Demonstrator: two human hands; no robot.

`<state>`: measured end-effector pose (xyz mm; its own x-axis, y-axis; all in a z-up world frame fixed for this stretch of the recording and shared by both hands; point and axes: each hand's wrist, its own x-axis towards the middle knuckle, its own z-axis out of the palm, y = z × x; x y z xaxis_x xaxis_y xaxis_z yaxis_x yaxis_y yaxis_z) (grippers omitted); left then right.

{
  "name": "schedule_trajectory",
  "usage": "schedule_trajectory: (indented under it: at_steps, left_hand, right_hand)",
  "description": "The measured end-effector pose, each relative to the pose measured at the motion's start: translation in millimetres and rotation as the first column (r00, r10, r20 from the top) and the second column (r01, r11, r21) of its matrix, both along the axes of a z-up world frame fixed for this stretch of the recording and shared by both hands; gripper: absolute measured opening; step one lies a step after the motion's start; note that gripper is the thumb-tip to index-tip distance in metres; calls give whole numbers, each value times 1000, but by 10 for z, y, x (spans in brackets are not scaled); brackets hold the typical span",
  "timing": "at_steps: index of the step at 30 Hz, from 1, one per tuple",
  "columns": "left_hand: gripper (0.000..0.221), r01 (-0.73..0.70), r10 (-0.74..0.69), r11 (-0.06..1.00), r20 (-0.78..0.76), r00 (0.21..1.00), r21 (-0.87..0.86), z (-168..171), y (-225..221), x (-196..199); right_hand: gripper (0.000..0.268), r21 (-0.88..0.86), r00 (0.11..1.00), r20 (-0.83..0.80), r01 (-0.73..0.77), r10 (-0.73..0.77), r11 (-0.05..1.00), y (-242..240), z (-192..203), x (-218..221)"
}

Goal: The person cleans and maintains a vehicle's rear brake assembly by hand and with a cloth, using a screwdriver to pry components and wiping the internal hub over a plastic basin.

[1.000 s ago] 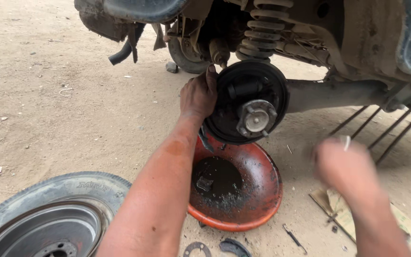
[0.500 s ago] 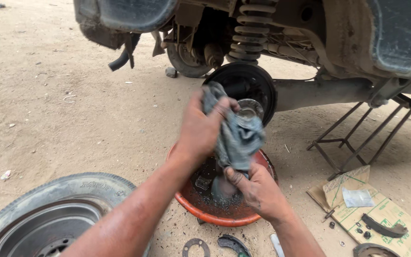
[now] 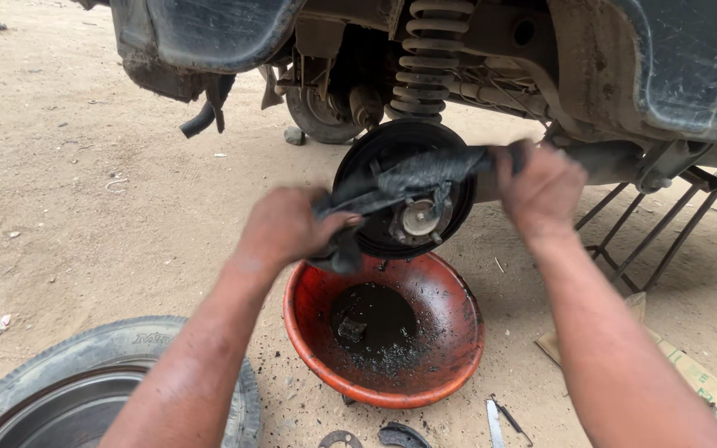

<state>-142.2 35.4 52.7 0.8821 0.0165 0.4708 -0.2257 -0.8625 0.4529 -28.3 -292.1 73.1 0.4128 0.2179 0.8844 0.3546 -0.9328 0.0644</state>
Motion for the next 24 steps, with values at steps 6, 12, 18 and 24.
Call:
schedule_trajectory:
  at_steps: [6,12,18,24]
  left_hand:
    - [37,-59,60,995,-14,998,82,-467,-269,104]
    - [56,-240,235,944,-51,971,-224,-1059,-407,493]
    - [55,62,-256,651,-142,956,-757,-632,-500,6]
    - [38,256,-158,832,232,960,-493,-209,-476,-3]
  right_hand:
    - [35,-130,929,-347,91,-131,987,136,-1182,-59]
    - [43,311,930,-360,48,71,949,179,-613,-146]
    - [32,52,965,-215,-139,147,989,253,-4,-79]
    - [35,196,992,-122,55,-32,979,69,-618,-58]
